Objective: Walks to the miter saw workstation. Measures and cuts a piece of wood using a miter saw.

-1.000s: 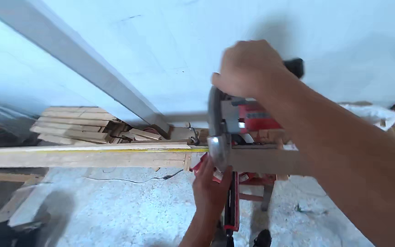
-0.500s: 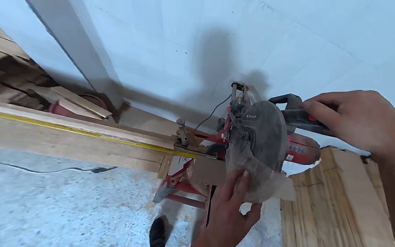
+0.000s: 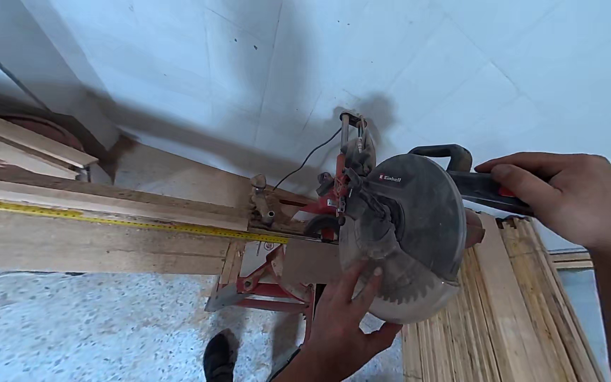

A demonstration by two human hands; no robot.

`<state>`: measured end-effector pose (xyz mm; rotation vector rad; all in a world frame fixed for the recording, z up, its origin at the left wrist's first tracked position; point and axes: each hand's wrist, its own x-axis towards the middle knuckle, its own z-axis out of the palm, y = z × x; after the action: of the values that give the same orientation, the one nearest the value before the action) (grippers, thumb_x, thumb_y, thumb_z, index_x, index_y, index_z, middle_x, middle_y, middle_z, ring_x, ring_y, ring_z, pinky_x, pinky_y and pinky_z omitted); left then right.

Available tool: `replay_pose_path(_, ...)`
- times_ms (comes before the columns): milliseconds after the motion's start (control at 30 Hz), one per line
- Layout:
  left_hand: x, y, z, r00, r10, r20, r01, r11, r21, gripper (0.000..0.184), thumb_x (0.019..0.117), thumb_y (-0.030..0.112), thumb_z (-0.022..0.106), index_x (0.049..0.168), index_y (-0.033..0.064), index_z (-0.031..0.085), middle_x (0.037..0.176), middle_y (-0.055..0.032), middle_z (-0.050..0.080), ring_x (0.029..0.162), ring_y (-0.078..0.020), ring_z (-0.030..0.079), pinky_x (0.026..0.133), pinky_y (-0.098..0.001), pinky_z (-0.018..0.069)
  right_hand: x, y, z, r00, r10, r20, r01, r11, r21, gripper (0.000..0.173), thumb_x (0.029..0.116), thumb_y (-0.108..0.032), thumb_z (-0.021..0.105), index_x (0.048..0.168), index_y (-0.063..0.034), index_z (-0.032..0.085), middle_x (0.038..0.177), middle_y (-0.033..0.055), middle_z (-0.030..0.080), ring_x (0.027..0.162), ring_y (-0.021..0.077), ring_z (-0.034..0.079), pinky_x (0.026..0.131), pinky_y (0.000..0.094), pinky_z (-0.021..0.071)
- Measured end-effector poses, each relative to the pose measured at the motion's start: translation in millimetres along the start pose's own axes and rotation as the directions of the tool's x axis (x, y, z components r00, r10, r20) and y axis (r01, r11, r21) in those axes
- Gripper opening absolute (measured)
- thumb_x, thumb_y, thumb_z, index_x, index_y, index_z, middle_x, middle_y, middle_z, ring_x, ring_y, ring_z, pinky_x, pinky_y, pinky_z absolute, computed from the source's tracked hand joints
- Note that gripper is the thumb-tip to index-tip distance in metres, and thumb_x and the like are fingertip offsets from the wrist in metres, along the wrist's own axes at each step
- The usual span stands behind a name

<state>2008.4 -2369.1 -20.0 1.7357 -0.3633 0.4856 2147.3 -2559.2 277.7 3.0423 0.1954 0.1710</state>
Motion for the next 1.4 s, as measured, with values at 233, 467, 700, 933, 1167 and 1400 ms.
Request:
replay_pose_path(233,0.7,23.1,11.3,1.0,0.026,0.001,-0.026,0.995,-0.1,0.059,0.088,0.047,0.078,0.137,0.0173,0.066,0.151,-0.0156,0.053,0.138,-0.0276,0.054,0.11,-0.0456,0.0511,-0.5,3.9,0.9,1.0,-0.009,0.005,0.009,0.999,0.038,0.044,0.0999,-0.058,0.043,0.108,-0.0317,0.077,0.081,-0.0079,0.072,0.068,0.0076,0.067,0.058,0.0429,0.0534)
replay_pose_path(467,-15.1,-7.1,-2.1,0.997,0.023,0.067,-0.018,0.997,-0.073,0.05,0.1026,0.049,0.057,0.146,0.0244,0.057,0.154,-0.0134,0.051,0.137,-0.0256,0.056,0.109,-0.0455,0.0523,-0.3,14.9,4.5,1.0,-0.003,0.019,0.001,0.996,0.087,0.042,0.0991,-0.06,0.045,0.11,-0.0341,0.076,0.081,-0.0069,0.072,0.066,0.0092,0.067,0.055,0.0425,0.0541)
replay_pose_path(700,-7.8,-10.6,-1.3,0.992,-0.022,0.127,0.037,0.992,-0.118,0.095,0.0806,0.078,0.068,0.154,0.0205,0.046,0.158,-0.0161,0.044,0.141,-0.0276,0.051,0.11,-0.0488,0.0505,0.1,19.4,7.3,1.0,-0.017,0.01,0.015,0.993,0.118,0.041,0.1001,-0.057,0.045,0.11,-0.0326,0.077,0.084,-0.0059,0.073,0.069,0.0093,0.068,0.058,0.0422,0.056)
replay_pose_path(933,30.7,5.9,19.2,0.987,0.108,0.118,-0.115,0.992,0.056,0.113,0.066,0.04,0.092,0.159,0.016,0.033,0.167,-0.02,0.028,0.154,-0.0376,0.028,0.121,-0.0569,0.037,-0.6,0.2,3.9,0.999,0.012,-0.032,-0.011,1.0,0.028,0.042,0.1004,-0.056,0.045,0.107,-0.0307,0.077,0.08,-0.0083,0.071,0.068,0.006,0.065,0.059,0.0415,0.0516)
replay_pose_path(1167,17.0,9.7,38.1,1.0,0.026,0.002,-0.026,0.996,-0.09,0.1,0.0783,0.031,0.082,0.161,0.0209,0.027,0.166,-0.0189,0.029,0.153,-0.0355,0.032,0.123,-0.0552,0.0364,1.2,3.3,4.5,0.999,-0.009,-0.052,0.01,1.0,0.017,0.042,0.0981,-0.059,0.044,0.103,-0.034,0.077,0.078,-0.0108,0.07,0.068,0.0063,0.065,0.058,0.0442,0.051)
replay_pose_path(1400,16.5,18.9,40.9,1.0,0.018,-0.024,-0.02,0.997,-0.072,0.096,0.0846,0.034,0.076,0.163,0.0218,0.022,0.169,-0.0148,0.025,0.154,-0.0293,0.03,0.124,-0.0489,0.0355,1.9,4.2,5.4,0.998,-0.031,-0.054,0.031,1.0,-0.005,0.044,0.0978,-0.062,0.04,0.102,-0.0376,0.077,0.08,-0.012,0.071,0.073,0.0077,0.067,0.059,0.0457,0.0492)
